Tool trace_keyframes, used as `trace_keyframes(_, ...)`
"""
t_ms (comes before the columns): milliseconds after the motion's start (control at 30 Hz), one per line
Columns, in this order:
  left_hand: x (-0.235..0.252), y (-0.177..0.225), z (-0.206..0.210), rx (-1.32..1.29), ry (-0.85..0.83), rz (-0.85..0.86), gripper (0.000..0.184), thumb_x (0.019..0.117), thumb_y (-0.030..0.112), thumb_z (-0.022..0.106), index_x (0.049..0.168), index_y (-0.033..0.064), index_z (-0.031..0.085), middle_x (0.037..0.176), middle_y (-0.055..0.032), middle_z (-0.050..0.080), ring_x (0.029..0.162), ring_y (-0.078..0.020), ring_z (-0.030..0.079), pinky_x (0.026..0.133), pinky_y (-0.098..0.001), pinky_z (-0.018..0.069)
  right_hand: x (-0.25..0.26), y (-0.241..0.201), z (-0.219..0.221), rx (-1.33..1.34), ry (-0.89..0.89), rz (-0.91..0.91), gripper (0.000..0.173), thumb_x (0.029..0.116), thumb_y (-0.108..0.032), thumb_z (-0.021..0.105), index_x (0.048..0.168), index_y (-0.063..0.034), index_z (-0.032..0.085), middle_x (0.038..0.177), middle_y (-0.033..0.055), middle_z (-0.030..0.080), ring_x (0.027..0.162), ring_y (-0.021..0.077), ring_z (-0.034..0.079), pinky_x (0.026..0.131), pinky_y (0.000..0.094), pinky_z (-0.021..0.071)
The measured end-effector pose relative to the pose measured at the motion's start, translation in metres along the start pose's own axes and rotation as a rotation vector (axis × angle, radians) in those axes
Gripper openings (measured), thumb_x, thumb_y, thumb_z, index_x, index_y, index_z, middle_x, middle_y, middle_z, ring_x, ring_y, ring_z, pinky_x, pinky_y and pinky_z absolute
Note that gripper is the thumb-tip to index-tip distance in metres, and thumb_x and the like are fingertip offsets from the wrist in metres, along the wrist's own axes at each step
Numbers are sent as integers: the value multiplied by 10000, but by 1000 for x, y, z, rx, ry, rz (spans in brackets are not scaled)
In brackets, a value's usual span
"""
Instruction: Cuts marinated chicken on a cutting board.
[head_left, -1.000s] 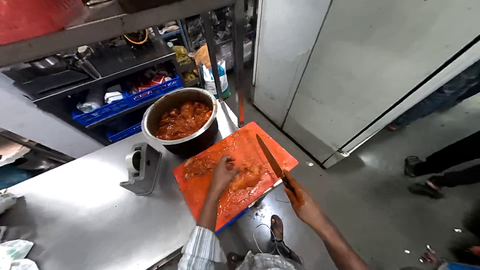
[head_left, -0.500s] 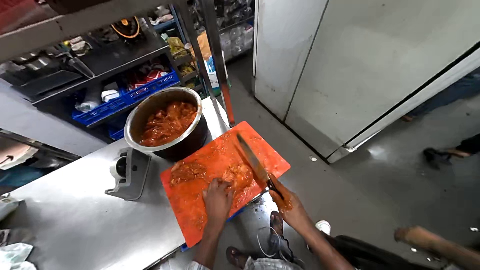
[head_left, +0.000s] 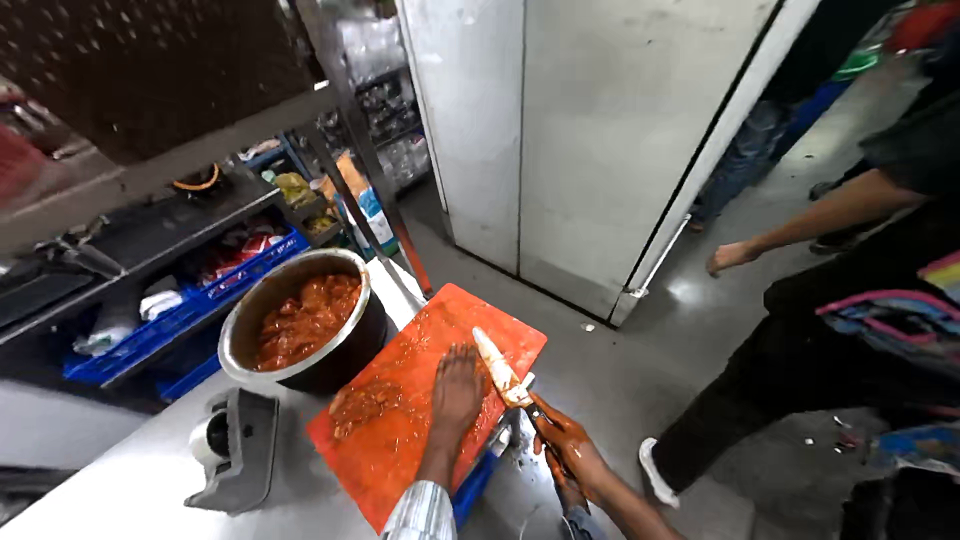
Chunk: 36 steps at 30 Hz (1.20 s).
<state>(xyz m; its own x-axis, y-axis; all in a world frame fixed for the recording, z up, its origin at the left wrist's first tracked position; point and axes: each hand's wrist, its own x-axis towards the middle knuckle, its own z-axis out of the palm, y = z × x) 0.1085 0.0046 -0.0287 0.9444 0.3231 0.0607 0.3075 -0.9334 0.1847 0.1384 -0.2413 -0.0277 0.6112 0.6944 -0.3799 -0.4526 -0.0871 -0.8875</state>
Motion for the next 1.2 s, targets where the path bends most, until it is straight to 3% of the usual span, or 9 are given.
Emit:
trace_keyframes(133, 0, -1, -5, -11, -46, -11, 574, 1100, 377, 262, 1600, 127, 391, 1654, -54, 390, 1572, -269, 263, 1294, -472, 174, 1, 5, 6, 26, 2, -35, 541, 1079, -294, 449, 1604, -209, 349, 742, 59, 609, 428, 130, 470, 396, 289, 436)
trace_keyframes(333, -3, 0, -2, -13, -24, 6, 589, 1092, 403, 310, 1571, 82, 432, 1623, -85, 436, 1542, -263, 336, 1286, -448, 217, 39, 1, 28, 20, 88, -99, 524, 1078, -254, 471, 1580, -139, 379, 697, 39, 585, 442, 132, 492, 412, 298, 453)
trace_keyframes(433, -5, 2, -3, -4, -6, -34, 590, 1081, 363, 326, 1566, 42, 423, 1625, -132, 421, 1540, -281, 339, 1281, -437, 237, -1, 18, 32, 13, 91, -54, 536, 1080, -257, 462, 1598, -165, 354, 697, 45, 578, 445, 146, 496, 416, 316, 463)
trace_keyframes(500, -4, 0, -4, 2, -5, -46, 591, 1082, 360, 326, 1566, 32, 418, 1631, -132, 410, 1545, -273, 332, 1281, -425, 242, -46, 30, 27, 5, 61, -33, 552, 1074, -237, 452, 1608, -161, 334, 722, 59, 595, 457, 155, 506, 428, 332, 475)
trace_keyframes(567, -4, -2, -2, 0, 15, -27, 581, 1084, 357, 328, 1549, 30, 446, 1614, -131, 438, 1538, -274, 346, 1281, -429, 246, -60, 31, 23, 24, 37, -28, 554, 1074, -231, 449, 1608, -152, 329, 727, 53, 594, 459, 152, 511, 424, 330, 479)
trace_keyframes(767, -10, -2, -1, -11, 0, -3, 600, 1097, 358, 260, 1554, 4, 422, 1621, -163, 416, 1544, -292, 330, 1286, -445, 228, 33, 8, 40, 83, 62, -49, 538, 1085, -269, 453, 1599, -151, 345, 714, 47, 569, 460, 149, 500, 429, 321, 464)
trace_keyframes(967, -8, -1, -2, -22, 28, -28, 584, 1096, 349, 289, 1547, 4, 428, 1628, -158, 404, 1548, -293, 320, 1278, -453, 246, -73, 29, 16, 79, -25, 10, 562, 1072, -242, 449, 1614, -171, 318, 729, 37, 574, 463, 145, 496, 420, 319, 464)
trace_keyframes(1200, -12, -1, 3, -45, 31, -11, 581, 1098, 329, 296, 1572, 8, 392, 1653, -150, 365, 1567, -264, 279, 1289, -447, 223, 35, 10, 41, 21, 14, -13, 536, 1089, -291, 447, 1604, -187, 340, 724, 41, 568, 459, 145, 498, 431, 316, 466)
